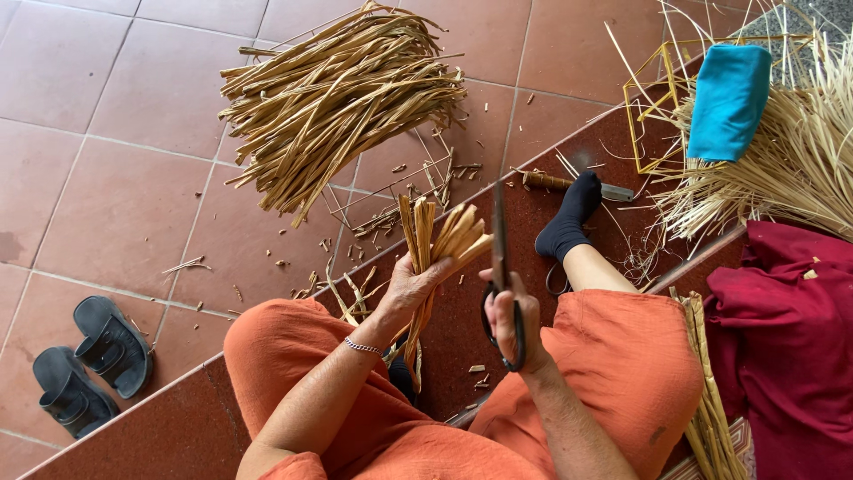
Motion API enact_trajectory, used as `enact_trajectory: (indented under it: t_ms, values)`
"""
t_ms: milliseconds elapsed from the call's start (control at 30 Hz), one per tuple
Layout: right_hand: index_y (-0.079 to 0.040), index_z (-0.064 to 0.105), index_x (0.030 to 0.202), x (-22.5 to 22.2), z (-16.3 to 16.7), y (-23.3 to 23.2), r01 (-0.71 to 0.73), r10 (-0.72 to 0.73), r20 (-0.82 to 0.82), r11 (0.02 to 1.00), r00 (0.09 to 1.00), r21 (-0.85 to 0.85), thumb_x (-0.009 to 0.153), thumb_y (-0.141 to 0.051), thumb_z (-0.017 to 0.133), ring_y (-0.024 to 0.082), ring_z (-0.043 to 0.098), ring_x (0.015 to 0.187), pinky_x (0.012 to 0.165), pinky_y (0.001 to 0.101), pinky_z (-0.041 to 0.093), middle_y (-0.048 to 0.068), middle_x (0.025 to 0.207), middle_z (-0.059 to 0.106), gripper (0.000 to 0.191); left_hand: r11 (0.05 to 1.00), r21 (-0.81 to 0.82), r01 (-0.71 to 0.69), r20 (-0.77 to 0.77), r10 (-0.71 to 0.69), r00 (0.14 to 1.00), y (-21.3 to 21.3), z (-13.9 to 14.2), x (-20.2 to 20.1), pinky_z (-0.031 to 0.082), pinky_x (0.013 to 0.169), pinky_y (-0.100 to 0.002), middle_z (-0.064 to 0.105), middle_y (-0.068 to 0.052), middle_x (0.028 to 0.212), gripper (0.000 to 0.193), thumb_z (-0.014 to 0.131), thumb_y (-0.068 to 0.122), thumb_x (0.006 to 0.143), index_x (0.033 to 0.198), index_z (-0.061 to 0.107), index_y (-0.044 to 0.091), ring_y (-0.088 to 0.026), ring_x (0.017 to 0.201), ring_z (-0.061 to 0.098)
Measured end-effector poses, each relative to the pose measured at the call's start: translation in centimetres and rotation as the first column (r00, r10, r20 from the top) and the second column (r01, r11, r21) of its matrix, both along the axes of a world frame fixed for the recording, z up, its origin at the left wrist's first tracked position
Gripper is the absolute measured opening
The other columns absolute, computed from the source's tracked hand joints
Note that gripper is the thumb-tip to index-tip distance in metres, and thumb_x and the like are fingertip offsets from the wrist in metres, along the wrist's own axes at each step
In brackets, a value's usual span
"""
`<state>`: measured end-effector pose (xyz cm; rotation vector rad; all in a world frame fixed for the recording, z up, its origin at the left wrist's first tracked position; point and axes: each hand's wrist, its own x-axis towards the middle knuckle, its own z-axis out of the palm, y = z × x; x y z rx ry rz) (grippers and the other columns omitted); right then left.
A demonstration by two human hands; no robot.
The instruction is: The person sits on a tiled floor and uses large shears to trim bundles of dried straw. They repeatedly pick up bundles, cut the ends to even them, and place the trimmed pieces aside. A knife and other tools are visible nearby.
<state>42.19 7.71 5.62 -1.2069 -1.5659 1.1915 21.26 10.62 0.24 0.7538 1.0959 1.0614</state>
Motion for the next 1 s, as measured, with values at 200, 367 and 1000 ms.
enact_trajectory:
  t_ms: [200, 367, 1000]
  values:
    - [0.003, 0.058, 0.132, -0.6, -1.1, -0.2, -0.139, 0.107, 0.368, 0.988, 0.924, 0.060, 0.104, -0.062, 0.025, 0.014, 0.058, 0.045, 0.044, 0.0326, 0.046, 0.001, 0.053, 0.050, 0.078, 0.998, -0.002, -0.059, -0.009, 0.059, 0.998, 0.1, 0.1, 0.0, 0.058, 0.078, -0.022, 0.062, 0.003, 0.117, 0.052, 0.050, 0.047, 0.102, 0.146, 0.041, 0.023, -0.004, 0.095, 0.062]
    - [0.005, 0.055, 0.134, -0.4, -2.0, -0.1, -0.140, 0.116, 0.432, 0.990, 0.895, 0.024, 0.102, -0.065, 0.023, 0.017, 0.062, 0.048, 0.047, 0.0334, 0.050, 0.002, 0.054, 0.053, 0.083, 0.993, 0.086, -0.082, 0.055, 0.078, 0.995, -0.1, -0.4, 0.1, 0.055, 0.075, -0.024, 0.063, -0.001, 0.106, 0.036, 0.049, 0.038, 0.112, 0.131, 0.058, 0.009, -0.007, 0.089, 0.059]
    - [-0.002, 0.060, 0.112, -1.6, -2.9, -0.4, -0.005, 0.027, 0.430, 0.999, 0.902, -0.052, 0.106, -0.060, 0.026, 0.017, 0.055, 0.042, 0.043, 0.0357, 0.043, 0.002, 0.049, 0.048, 0.067, 0.999, 0.047, 0.008, -0.036, -0.006, 0.999, -0.6, 0.5, 0.9, 0.057, 0.062, -0.026, 0.071, -0.003, 0.095, 0.039, 0.053, 0.034, 0.108, 0.131, 0.066, 0.005, -0.008, 0.076, 0.064]
